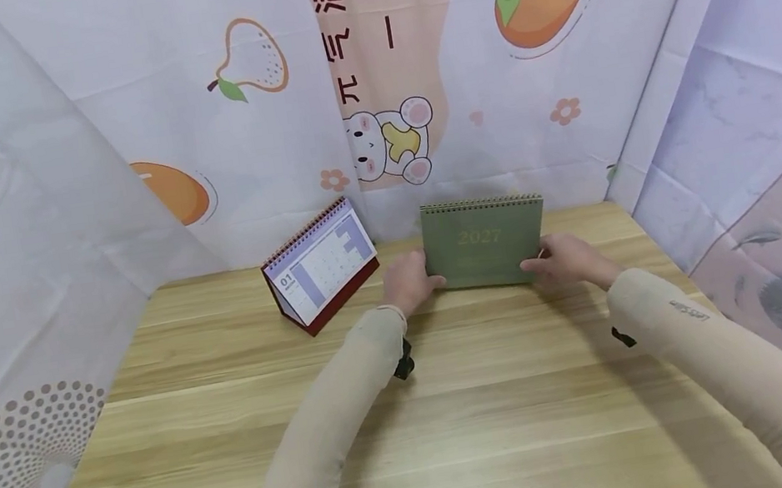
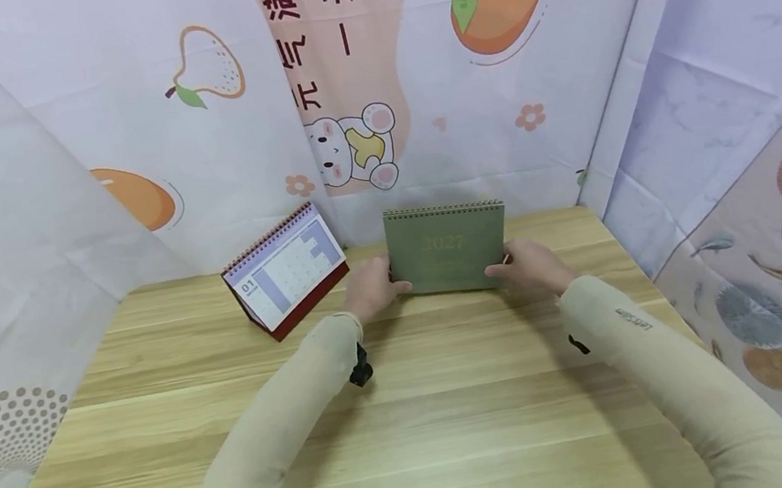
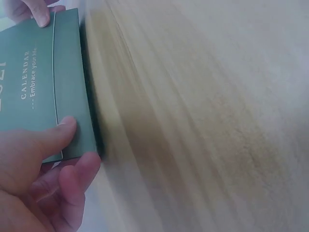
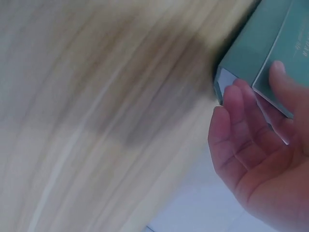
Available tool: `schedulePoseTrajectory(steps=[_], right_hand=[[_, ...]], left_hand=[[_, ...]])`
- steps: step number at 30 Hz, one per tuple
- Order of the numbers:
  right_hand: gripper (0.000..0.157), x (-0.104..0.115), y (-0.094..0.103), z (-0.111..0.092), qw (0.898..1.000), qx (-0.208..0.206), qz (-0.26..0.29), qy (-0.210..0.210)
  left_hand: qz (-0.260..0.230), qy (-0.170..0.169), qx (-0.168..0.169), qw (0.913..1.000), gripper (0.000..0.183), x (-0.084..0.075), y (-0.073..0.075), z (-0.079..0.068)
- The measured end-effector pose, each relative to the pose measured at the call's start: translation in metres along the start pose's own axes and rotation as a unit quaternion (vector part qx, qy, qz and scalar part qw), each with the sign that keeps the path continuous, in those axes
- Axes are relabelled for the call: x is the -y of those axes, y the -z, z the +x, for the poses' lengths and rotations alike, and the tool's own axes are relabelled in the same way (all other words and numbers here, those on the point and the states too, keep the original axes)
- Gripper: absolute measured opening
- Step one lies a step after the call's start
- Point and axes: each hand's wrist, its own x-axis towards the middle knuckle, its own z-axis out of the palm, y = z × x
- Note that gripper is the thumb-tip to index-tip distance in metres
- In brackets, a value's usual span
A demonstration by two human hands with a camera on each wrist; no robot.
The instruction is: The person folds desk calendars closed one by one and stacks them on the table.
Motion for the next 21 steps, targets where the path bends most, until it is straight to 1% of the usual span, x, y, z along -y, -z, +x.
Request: schedulePoseTrajectory(steps=[3, 7, 13, 17, 21], right_hand=[[0.028, 0.000, 0.006, -0.004, 1.000, 0.001, 0.010, 0.012], [0.025, 0.001, 0.014, -0.011, 0.999, -0.004, 0.023, 0.025], [0.031, 0.003, 0.026, -0.021, 0.999, -0.015, 0.027, 0.023], [0.030, 0.006, 0.031, -0.030, 0.998, -0.029, 0.043, 0.034], [0.026, 0.009, 0.033, -0.037, 0.997, -0.034, 0.060, 0.038]], left_hand=[[-0.002, -0.009, 0.001, 1.0000, 0.041, -0.002, 0.005, -0.004], [-0.005, -0.025, 0.006, 0.9997, 0.039, -0.008, 0.016, -0.010], [-0.034, -0.041, 0.012, 0.9985, 0.038, -0.015, 0.031, -0.021], [-0.053, -0.056, 0.008, 0.9970, 0.036, -0.017, 0.035, -0.030], [-0.073, -0.072, 0.003, 0.9947, 0.035, -0.018, 0.036, -0.038]])
